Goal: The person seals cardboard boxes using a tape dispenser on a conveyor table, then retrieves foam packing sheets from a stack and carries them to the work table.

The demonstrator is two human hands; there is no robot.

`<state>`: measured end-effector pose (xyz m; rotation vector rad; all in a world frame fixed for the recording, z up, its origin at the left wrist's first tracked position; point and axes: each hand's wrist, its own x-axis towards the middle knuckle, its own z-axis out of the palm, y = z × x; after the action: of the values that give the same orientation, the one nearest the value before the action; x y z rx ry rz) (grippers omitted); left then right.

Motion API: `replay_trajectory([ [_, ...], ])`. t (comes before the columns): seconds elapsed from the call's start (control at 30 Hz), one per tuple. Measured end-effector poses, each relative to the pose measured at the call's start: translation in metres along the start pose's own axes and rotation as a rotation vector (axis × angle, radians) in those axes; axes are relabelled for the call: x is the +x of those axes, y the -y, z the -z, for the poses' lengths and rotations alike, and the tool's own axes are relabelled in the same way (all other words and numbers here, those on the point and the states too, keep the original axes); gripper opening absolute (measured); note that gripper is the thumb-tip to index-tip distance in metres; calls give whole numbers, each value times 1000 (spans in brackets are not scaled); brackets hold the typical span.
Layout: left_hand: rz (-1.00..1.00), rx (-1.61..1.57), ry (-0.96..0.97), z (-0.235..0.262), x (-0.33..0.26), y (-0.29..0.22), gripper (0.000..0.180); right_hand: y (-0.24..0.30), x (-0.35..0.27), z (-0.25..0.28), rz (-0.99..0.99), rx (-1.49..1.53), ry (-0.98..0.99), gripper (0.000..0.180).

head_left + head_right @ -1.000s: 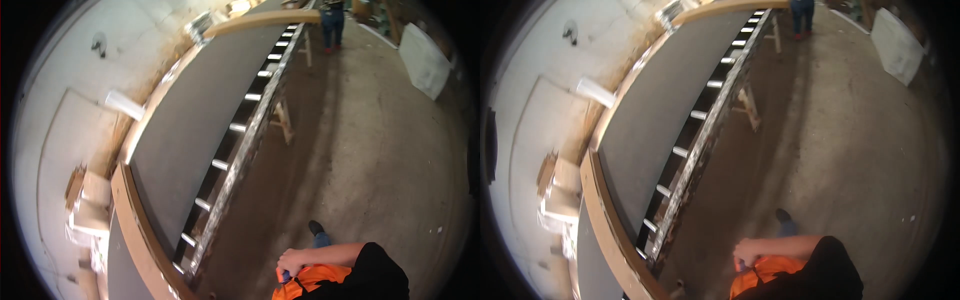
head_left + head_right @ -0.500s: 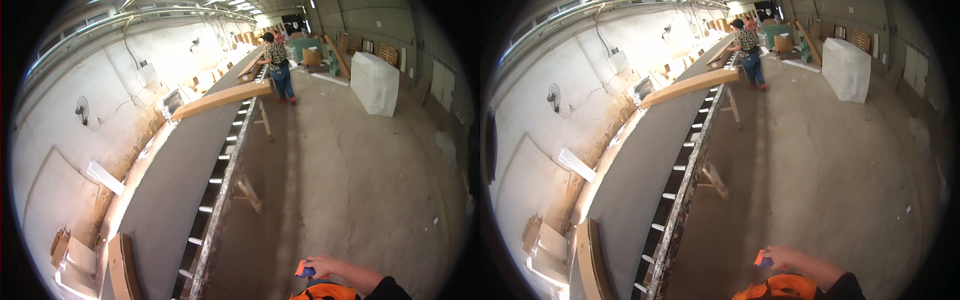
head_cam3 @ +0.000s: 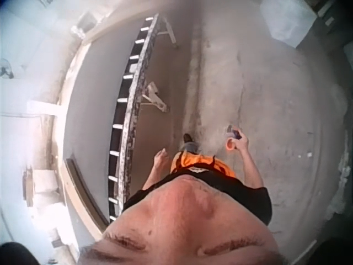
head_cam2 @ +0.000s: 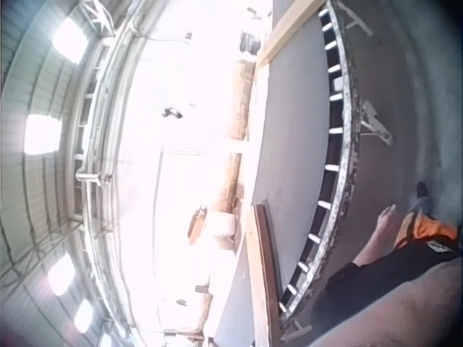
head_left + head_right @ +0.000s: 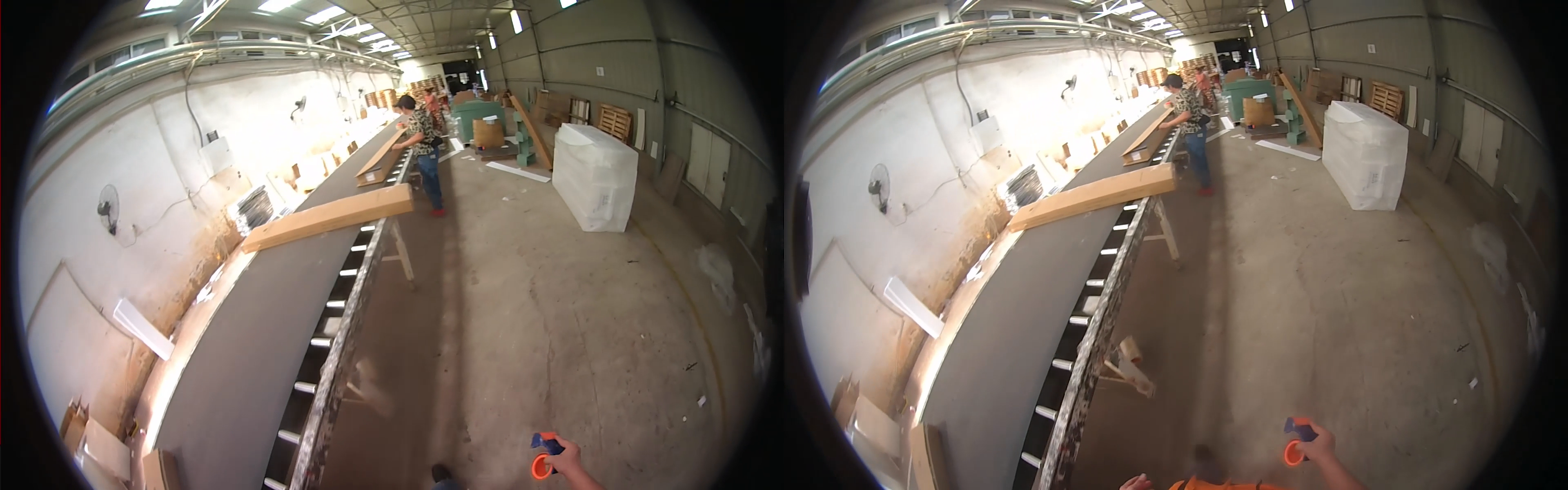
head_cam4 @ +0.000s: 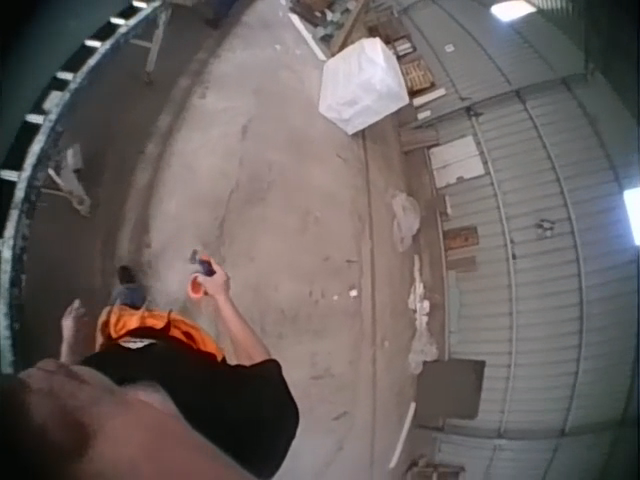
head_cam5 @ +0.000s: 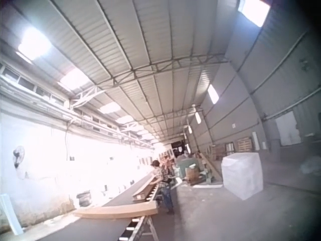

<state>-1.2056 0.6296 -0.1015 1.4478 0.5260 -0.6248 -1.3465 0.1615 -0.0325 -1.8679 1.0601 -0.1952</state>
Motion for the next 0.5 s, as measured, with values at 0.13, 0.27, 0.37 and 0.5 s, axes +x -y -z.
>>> replay_trajectory([
  [0.13,206,-204,-185,-56,51,-122,82,-30,88,-21,-201,152,-33,66],
  [0.27,126,-423,7,-74,174,-194,107,-129,147,-41,-306,118,-241,59],
  [0.37,79,-467,135,-136,295,-246,48,-273,155,-15,-511,-27,-324,62],
  [0.5,-61,-219,278,-233,337,-355,93,-66,106,-17,-640,481,54,17],
])
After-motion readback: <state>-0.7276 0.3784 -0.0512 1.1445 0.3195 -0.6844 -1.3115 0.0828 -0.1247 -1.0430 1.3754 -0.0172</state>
